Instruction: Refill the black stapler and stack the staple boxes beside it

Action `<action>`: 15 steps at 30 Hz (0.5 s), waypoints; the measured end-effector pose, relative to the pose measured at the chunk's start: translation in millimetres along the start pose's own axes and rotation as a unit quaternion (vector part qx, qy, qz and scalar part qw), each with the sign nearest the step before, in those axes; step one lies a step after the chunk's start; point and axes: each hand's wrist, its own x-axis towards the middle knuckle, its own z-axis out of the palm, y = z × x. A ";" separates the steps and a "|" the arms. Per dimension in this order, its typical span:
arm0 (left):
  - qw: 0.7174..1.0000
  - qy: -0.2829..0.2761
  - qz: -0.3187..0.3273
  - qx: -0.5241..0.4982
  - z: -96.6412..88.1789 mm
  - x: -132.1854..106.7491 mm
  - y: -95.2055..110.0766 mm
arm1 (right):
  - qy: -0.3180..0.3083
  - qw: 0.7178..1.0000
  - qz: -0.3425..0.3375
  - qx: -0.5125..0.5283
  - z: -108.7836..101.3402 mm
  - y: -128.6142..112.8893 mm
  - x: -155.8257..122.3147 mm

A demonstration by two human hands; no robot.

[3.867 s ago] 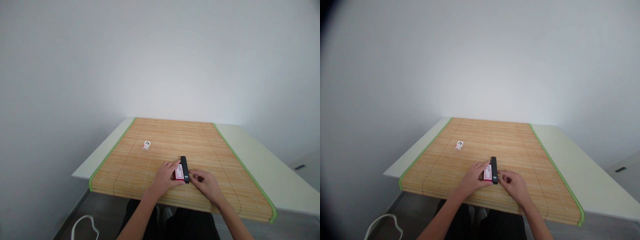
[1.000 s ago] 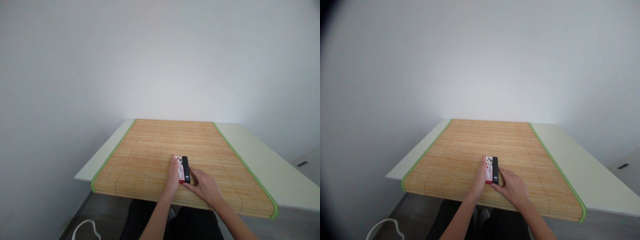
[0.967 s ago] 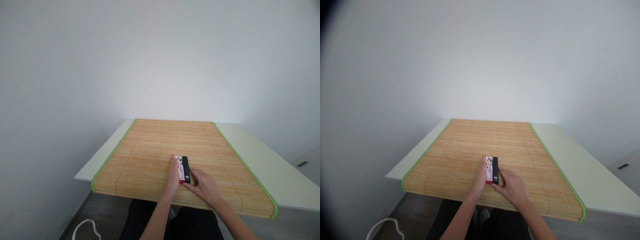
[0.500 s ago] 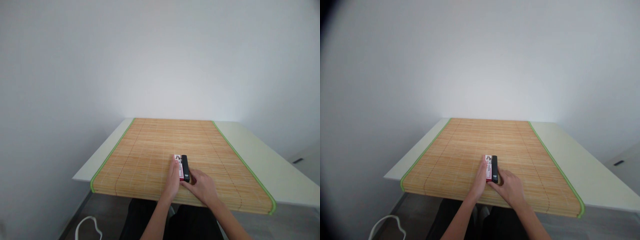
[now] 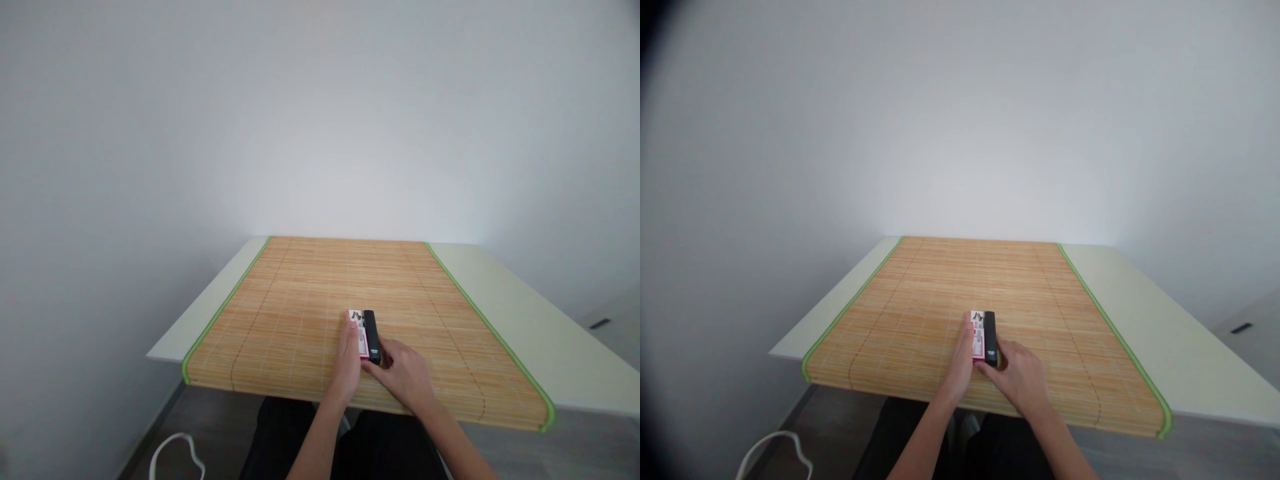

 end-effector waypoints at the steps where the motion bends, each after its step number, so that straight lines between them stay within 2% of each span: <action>1: 1.000 0.006 -0.002 -0.012 0.0 0.9 0.5 | -0.001 1.000 0.003 0.005 -0.8 -0.3 0.2; 4: 0.998 0.017 -0.008 -0.058 -0.5 2.8 5.2 | -0.006 0.999 0.019 0.037 -3.2 -2.5 -3.2; 7: 0.992 0.002 -0.028 -0.126 -0.9 -0.9 13.3 | 0.028 0.995 0.030 0.092 -0.6 -8.0 -14.4; 10: 0.982 -0.014 -0.052 -0.183 -1.9 -10.6 21.0 | 0.078 0.985 0.048 0.143 10.3 -17.9 -26.7; 15: 0.975 -0.018 -0.063 -0.212 -5.1 -20.8 32.4 | 0.076 0.961 0.108 0.244 27.9 -39.3 -25.9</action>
